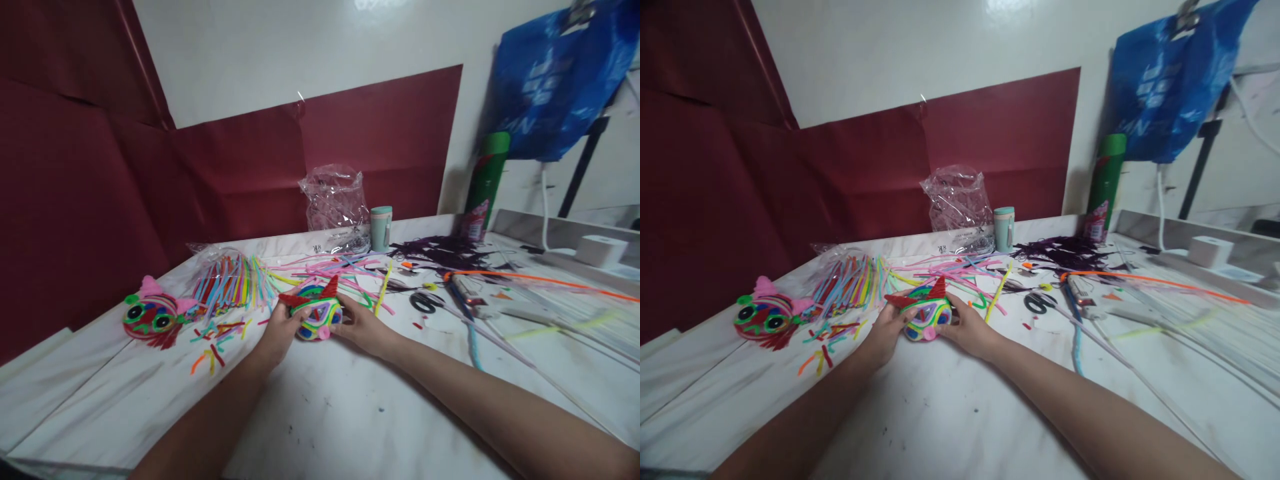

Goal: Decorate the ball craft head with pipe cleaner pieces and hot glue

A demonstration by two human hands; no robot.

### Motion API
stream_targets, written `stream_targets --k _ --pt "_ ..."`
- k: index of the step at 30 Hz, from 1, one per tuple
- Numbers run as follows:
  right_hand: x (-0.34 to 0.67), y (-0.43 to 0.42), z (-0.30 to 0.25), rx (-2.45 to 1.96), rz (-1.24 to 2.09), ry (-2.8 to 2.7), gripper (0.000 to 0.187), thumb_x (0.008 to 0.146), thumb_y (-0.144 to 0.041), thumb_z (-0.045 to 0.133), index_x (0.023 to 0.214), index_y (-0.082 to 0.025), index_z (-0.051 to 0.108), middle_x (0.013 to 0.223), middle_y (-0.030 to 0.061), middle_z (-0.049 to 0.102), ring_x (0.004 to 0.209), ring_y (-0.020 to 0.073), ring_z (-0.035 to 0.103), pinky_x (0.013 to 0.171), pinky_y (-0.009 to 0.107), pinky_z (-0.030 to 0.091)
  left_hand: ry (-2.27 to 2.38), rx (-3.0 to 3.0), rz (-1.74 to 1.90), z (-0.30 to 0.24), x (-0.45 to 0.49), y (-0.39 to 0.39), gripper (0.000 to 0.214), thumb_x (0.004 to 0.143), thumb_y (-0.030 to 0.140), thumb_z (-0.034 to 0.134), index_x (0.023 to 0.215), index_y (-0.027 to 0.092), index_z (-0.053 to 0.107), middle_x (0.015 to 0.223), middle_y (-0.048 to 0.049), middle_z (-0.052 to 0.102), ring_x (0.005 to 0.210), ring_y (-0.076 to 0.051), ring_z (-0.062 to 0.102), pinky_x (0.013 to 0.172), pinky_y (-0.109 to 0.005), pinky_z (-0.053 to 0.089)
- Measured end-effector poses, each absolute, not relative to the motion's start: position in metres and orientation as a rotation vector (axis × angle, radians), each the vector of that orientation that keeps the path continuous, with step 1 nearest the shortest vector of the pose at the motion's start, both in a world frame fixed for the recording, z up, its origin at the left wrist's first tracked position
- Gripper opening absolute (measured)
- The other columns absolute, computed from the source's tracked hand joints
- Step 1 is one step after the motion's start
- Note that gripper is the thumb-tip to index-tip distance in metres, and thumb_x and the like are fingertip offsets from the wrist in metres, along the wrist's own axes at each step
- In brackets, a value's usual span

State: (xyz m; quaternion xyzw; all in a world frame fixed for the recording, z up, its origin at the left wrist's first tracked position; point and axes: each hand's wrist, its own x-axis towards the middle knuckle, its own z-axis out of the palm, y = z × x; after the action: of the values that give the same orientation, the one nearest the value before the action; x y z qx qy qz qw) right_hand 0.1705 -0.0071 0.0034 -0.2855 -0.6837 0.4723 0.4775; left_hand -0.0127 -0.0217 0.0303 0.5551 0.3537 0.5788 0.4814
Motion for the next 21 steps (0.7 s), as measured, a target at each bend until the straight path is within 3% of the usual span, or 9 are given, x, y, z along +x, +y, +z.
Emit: stream_targets --k 12,17,21 --pt "0.1671 -0.0102 0.0002 -0.763 1.138 -1.669 0.075 0.066 -0.038 0.077 0.131 -0.019 0.044 0.117 0.0101 0.062 0.101 0.0243 0.062 0.086 0.04 0.052 0.962 1.339 1.403 0.028 -0.0126 -0.0213 0.068 0.066 0.028 0.075 0.126 0.02 0.045 0.112 -0.009 0.065 0.103 -0.026 0.062 0.089 -0.038 0.049" --pt "0.167 -0.0089 0.0013 -0.798 1.14 -1.659 0.078 0.065 -0.039 0.078 0.132 -0.02 0.043 0.118 0.0097 0.061 0.1 0.0242 0.062 0.087 0.041 0.051 0.997 1.363 1.419 0.0257 -0.0122 -0.0173 0.063 0.066 0.029 0.075 0.122 0.019 0.048 0.111 -0.0086 0.065 0.106 -0.026 0.06 0.093 -0.039 0.046" --pt "0.1686 -0.0084 0.0069 -0.755 1.194 -1.603 0.07 0.067 -0.044 0.075 0.126 -0.019 0.05 0.114 0.0087 0.064 0.101 0.0236 0.061 0.091 0.04 0.048 0.997 1.361 1.425 0.0274 -0.0129 -0.0167 0.048 0.072 0.041 0.07 0.111 0.019 0.054 0.105 -0.0073 0.067 0.108 -0.023 0.059 0.096 -0.036 0.044"
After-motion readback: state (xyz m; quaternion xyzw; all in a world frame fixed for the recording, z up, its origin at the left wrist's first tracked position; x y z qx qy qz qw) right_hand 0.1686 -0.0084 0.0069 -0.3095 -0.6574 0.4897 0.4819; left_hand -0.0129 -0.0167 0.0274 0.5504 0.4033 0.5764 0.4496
